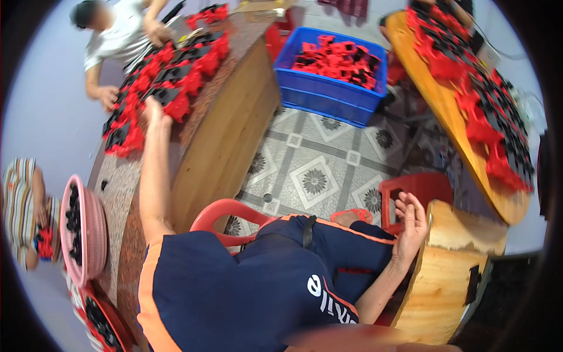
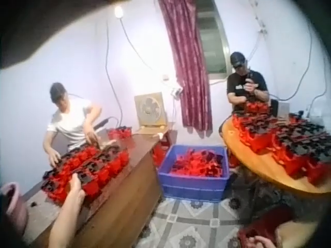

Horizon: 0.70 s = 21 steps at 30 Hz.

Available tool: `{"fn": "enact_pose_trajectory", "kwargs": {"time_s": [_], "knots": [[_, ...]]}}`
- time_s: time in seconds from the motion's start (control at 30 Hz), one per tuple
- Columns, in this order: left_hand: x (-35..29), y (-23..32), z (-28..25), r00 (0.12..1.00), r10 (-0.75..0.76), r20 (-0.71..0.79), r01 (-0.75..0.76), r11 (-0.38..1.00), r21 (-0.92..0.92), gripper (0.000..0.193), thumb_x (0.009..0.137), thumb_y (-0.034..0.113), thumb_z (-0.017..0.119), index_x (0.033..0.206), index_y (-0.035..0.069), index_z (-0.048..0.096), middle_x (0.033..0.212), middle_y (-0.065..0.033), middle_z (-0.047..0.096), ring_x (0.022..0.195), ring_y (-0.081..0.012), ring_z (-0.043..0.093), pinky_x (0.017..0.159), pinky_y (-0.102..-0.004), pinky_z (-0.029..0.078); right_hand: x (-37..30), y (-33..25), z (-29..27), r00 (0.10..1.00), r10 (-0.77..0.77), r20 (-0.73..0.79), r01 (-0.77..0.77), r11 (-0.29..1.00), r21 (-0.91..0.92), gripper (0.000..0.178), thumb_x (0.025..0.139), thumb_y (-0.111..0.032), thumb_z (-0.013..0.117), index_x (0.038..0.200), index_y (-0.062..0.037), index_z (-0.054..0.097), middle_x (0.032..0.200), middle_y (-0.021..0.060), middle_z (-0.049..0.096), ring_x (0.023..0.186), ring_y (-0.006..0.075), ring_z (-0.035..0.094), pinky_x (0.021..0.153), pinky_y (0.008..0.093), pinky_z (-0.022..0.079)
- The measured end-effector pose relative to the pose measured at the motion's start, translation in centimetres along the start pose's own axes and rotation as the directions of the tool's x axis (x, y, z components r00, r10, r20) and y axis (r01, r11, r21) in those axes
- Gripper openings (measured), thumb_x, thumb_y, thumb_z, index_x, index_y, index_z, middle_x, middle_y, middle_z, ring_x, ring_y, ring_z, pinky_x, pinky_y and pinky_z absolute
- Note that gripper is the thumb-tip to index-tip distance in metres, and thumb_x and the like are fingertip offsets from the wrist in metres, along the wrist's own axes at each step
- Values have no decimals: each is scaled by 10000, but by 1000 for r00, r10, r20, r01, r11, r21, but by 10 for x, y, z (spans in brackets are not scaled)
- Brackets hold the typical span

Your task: The person assembles a toy truck by snapping together red and black plastic body parts onto a toy truck chassis by hand.

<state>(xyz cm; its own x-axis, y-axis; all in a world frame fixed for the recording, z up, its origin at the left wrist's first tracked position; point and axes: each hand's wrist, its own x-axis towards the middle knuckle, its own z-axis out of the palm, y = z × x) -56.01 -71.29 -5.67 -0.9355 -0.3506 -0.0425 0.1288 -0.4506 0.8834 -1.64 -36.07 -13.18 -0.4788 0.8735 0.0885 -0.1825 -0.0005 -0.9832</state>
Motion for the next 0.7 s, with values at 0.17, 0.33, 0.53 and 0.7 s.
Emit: {"fn": "enact_pose_trajectory", "kwargs": {"time_s": [0.17, 0.33, 0.53, 0.7], "knots": [[-90, -94, 114, 918, -80, 388, -3, 978, 209, 412, 940, 313, 583, 1240, 34, 539, 1205, -124, 611, 1081, -262, 622, 964, -478, 504, -66, 32, -21, 961, 138, -241, -132, 990, 43, 255, 972, -91, 565, 1181, 46, 617, 1087, 150, 682, 956, 191, 669, 817, 282, 536], [-170, -96, 96, 329, 75, 941, -472, 876, 95, 410, 963, 235, 568, 1289, -4, 496, 1276, -143, 562, 1154, -263, 558, 993, -435, 446, -127, 88, -20, 915, 121, -384, -188, 972, -143, 219, 962, -161, 610, 1114, -14, 668, 1023, 85, 699, 953, 137, 649, 831, 283, 511], [-497, -94, 148, -482, 545, 686, -436, 530, -727, 417, 990, 142, 549, 1347, -49, 446, 1360, -166, 504, 1241, -265, 480, 1028, -383, 377, -235, 86, -45, 693, -100, -714, -129, 957, -260, 200, 941, -188, 599, 1055, -39, 669, 988, 126, 691, 946, 302, 664, 834, 392, 515], [-727, -109, 24, -894, 388, 226, 86, 642, -762, 536, 927, 144, 616, 1410, 17, 422, 1444, -190, 423, 1319, -342, 409, 1082, -437, 312, -343, 114, -88, 138, -222, -965, -173, 954, -244, 184, 927, -165, 641, 1045, -32, 688, 922, 125, 700, 831, 231, 687, 745, 339, 530]]}}
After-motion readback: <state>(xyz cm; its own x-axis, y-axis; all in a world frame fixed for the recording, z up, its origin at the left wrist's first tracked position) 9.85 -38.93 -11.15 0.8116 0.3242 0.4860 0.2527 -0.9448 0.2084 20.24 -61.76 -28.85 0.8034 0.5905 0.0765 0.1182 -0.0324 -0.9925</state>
